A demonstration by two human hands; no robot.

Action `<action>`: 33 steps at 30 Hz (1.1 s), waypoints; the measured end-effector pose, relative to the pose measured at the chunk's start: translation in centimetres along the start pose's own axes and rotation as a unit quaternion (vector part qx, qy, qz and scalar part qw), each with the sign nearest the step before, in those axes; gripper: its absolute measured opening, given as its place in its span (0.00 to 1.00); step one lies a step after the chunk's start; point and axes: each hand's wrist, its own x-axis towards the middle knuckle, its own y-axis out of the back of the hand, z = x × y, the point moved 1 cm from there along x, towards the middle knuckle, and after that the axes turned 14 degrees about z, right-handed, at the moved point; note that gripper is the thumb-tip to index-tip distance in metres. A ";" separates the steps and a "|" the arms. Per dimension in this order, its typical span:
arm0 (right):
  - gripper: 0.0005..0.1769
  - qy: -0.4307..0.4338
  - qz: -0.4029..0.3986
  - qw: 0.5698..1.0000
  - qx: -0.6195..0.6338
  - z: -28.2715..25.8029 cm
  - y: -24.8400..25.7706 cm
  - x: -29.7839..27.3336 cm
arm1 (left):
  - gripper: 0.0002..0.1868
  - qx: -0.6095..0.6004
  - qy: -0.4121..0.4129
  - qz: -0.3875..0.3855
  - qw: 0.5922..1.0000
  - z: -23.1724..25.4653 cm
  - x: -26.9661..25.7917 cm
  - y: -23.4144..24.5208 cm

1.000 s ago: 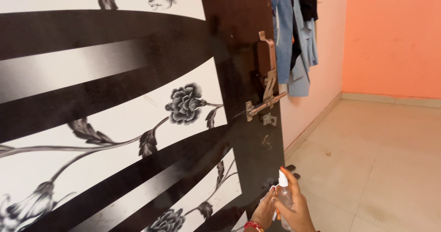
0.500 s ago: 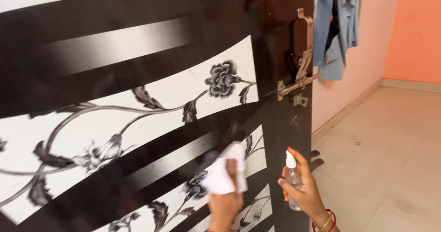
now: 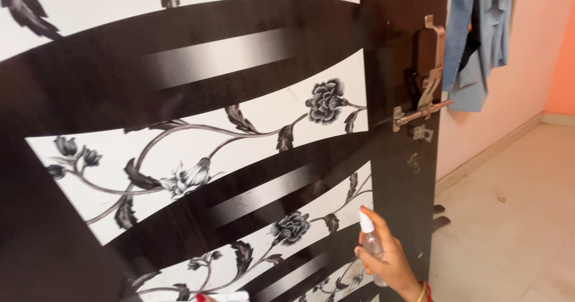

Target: The person sprays a liquid from a small bottle onto a dark wooden cabinet door and wipes the surface with a white cloth. The person repeatedly sprays and wipes different sections of the cabinet door, including the handle and latch area.

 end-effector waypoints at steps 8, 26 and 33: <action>0.46 -0.007 -0.022 1.000 0.011 -2.1 -1.4 -0.5 | 0.42 -0.053 -0.142 -0.105 0.983 4.7 -6.2 -1.5; 0.44 0.023 -0.002 0.998 -0.065 -0.6 0.5 -1.6 | 0.36 -0.271 -0.162 -0.393 0.863 5.7 -10.7 -0.1; 0.44 0.000 -0.017 0.999 -0.044 -0.8 -0.2 -1.7 | 0.42 0.011 -0.166 -0.015 0.986 -6.3 3.3 2.9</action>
